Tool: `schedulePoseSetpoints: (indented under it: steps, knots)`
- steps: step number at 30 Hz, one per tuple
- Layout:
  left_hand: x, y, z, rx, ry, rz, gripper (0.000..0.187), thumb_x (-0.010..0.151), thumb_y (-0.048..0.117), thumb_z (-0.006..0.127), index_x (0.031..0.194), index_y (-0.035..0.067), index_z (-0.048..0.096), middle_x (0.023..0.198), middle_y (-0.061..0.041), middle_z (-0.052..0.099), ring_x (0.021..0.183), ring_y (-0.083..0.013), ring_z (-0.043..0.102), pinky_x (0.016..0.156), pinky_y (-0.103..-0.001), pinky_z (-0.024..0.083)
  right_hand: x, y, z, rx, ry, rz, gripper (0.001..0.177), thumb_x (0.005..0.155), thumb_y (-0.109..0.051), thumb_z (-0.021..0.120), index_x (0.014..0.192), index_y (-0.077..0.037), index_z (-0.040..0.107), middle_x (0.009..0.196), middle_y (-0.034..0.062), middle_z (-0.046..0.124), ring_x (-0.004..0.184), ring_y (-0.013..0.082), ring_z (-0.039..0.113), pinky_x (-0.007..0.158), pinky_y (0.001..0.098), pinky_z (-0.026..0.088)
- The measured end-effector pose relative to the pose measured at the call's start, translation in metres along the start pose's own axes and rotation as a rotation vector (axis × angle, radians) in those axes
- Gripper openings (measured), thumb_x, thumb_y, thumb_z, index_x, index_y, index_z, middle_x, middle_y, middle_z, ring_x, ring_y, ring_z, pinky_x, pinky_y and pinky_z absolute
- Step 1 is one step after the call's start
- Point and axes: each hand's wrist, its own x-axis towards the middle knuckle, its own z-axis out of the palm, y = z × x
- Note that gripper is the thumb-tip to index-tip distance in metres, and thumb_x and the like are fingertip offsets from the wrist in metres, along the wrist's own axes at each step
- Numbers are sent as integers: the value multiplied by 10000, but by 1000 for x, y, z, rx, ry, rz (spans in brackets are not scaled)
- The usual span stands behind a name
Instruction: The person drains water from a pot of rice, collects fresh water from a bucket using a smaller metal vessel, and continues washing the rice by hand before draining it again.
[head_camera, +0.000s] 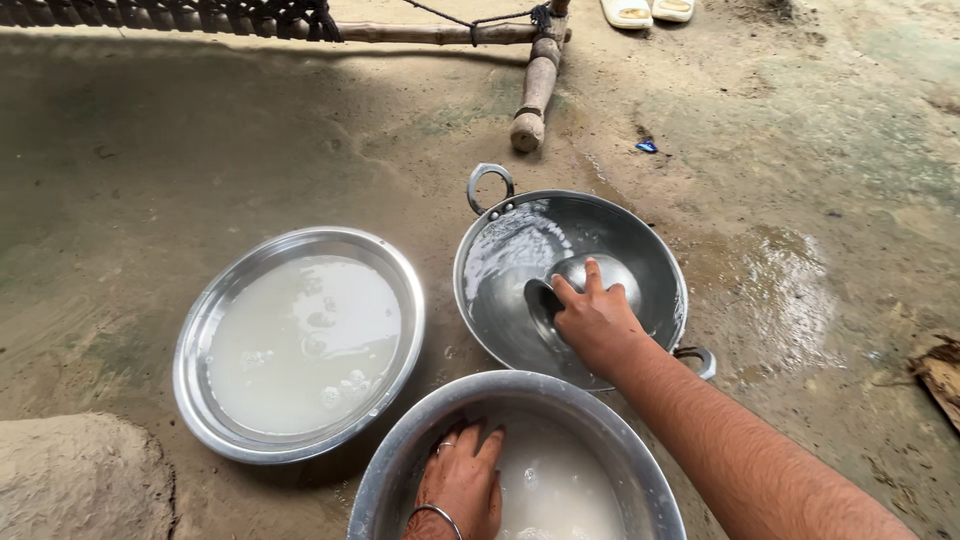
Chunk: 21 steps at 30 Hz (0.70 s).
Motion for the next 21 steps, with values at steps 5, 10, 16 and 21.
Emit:
schedulePoseSetpoints:
  steps: [5,10,16,21]
  knots:
    - [0,-5,1,1,-74,-50,656,914,165,641,1516,157,380,1527,-197,324,1450,-389,305,1197,-540,276,10,-1,8,-1,2,3,233,839,-87,732,1055,-159,780,1586,112,343,1448,545,309,863,526,571]
    - [2,-11,6,0,-106,-70,646,927,183,639,1518,176,378,1563,-174,291,1479,-386,265,1209,-537,257,21,-3,13,39,-34,15,255,839,-86,737,1076,-175,773,1591,99,333,1451,537,297,875,532,571]
    - [4,-10,9,0,-100,-64,649,922,173,644,1517,176,386,1568,-174,290,1487,-387,250,1216,-544,243,24,-3,23,73,-16,7,189,859,-131,730,1038,-164,781,1604,104,323,1466,522,290,902,522,569]
    - [2,-7,8,-11,-60,-63,639,923,176,648,1507,173,387,1558,-174,292,1475,-397,244,1205,-547,236,25,3,35,126,95,15,180,842,-143,745,1003,-208,791,1598,90,353,1460,483,301,921,520,568]
